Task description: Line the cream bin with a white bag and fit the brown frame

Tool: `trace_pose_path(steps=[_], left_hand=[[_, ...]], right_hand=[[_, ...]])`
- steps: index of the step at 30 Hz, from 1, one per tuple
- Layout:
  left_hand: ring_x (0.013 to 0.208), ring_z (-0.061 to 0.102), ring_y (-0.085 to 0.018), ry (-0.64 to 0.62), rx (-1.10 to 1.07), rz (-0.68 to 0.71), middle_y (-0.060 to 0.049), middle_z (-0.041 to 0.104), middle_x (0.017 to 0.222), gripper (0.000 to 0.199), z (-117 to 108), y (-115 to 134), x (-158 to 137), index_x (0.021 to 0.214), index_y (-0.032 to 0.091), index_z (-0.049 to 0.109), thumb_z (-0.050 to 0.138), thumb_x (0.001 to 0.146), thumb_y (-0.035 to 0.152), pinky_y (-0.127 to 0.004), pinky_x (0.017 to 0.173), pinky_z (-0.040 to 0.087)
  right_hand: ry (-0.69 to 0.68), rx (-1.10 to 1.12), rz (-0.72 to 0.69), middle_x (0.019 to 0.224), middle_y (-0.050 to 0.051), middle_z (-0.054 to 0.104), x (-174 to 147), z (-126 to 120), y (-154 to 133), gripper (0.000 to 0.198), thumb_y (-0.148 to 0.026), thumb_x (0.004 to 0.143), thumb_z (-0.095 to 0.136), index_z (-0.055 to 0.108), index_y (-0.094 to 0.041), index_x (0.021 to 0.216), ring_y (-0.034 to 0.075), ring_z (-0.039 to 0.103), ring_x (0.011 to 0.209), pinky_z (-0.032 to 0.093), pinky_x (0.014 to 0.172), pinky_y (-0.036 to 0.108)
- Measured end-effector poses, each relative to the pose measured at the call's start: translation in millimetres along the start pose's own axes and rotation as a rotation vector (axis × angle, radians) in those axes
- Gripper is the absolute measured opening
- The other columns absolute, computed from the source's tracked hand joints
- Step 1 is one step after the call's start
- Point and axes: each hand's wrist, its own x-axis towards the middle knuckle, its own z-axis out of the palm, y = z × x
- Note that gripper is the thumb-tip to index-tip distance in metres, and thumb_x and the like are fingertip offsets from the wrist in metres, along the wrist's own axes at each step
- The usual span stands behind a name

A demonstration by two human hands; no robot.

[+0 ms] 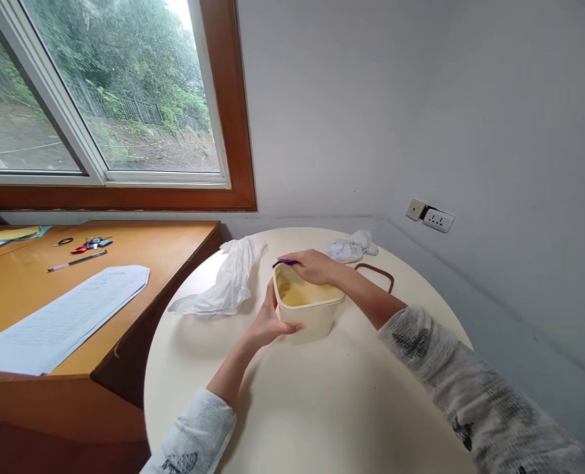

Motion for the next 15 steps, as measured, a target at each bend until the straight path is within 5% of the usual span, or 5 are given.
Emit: trace_pose_path(steps=[9, 15], left_hand=[[0.123, 0.038, -0.030, 0.008, 0.006, 0.015, -0.012, 0.037, 0.135, 0.112, 0.8, -1.8, -0.1, 0.140, 0.030, 0.009, 0.080, 0.054, 0.027, -0.045, 0.101, 0.033], [0.123, 0.039, -0.031, 0.005, -0.015, 0.005, -0.013, 0.041, 0.132, 0.112, 1.3, -2.5, 0.1, 0.140, 0.029, 0.008, 0.080, 0.054, 0.027, -0.046, 0.100, 0.034]], right_hand=[[0.069, 0.121, 0.216, 0.133, -0.005, 0.048, -73.3, -30.0, 16.8, 0.043, -0.027, 0.086, 0.038, 0.048, -0.032, 0.128, 0.021, 0.043, 0.123, 0.034, 0.100, 0.036], [0.175, 0.089, 0.290, 0.133, 0.004, 0.048, -121.9, -14.1, -24.5, 0.045, -0.020, 0.082, 0.041, 0.052, -0.024, 0.125, 0.026, 0.048, 0.118, 0.039, 0.094, 0.037]])
